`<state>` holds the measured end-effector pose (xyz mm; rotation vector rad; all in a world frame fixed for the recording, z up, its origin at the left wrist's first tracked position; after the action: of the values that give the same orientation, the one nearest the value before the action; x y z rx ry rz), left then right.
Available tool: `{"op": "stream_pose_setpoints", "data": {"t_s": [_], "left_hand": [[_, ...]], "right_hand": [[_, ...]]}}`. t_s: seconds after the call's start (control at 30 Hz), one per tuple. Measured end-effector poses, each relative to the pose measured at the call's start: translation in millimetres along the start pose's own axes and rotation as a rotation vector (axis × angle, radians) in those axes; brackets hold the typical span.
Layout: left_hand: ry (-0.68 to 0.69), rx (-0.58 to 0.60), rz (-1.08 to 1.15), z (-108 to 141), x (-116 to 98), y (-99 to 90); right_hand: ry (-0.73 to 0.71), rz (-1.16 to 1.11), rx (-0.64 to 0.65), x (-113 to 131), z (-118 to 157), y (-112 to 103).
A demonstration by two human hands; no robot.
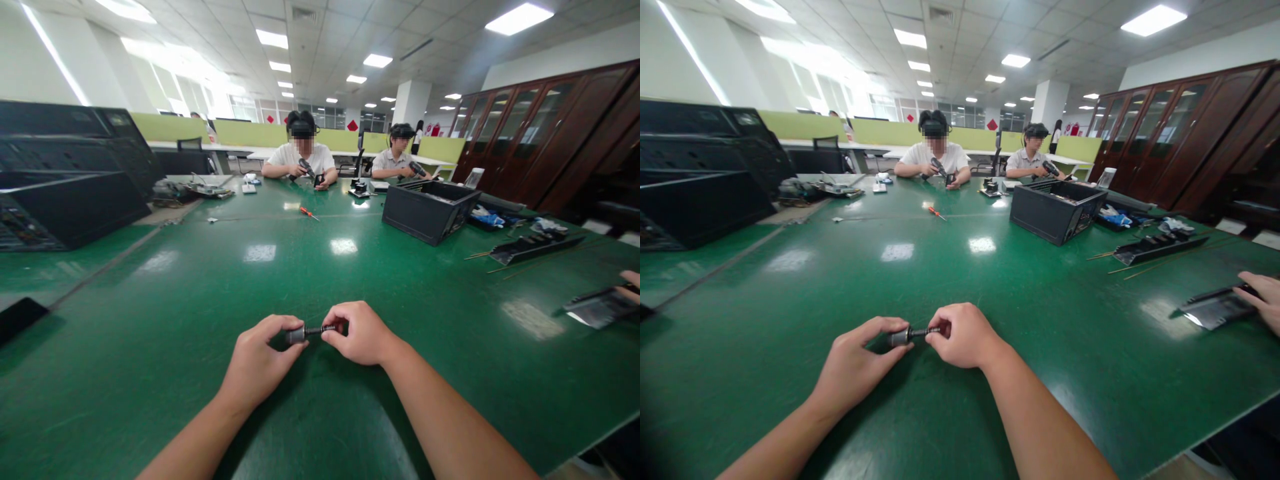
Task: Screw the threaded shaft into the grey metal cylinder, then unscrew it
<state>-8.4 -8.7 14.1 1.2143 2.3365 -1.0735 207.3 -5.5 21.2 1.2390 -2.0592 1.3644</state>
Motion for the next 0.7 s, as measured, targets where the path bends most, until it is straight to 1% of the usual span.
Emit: {"op": "stream_pose_setpoints", "data": {"t_s": [0.27,0.7], "left_hand": [[-0.036,-0.003,-0.011,0.5,3.8,0.1],[-0.045,-0.009,0.004,0.5,2.4,-0.8]], "right_hand": [[0.012,-0.018,-0.004,-3.5,-0.4,1.0],[0.024,-0.031,-0.004,-2.3,-0.9,-1.3]]}}
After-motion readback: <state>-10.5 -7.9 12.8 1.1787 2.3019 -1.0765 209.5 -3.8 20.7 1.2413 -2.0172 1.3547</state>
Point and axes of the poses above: each hand's wrist, its own z-axis away from the middle knuckle, its own y-axis out of the palm, x = y × z, the point moved 1 cm from there along -z, towards the middle knuckle, and after that the axes turned 14 degrees about -x, right-handed, at the moved point
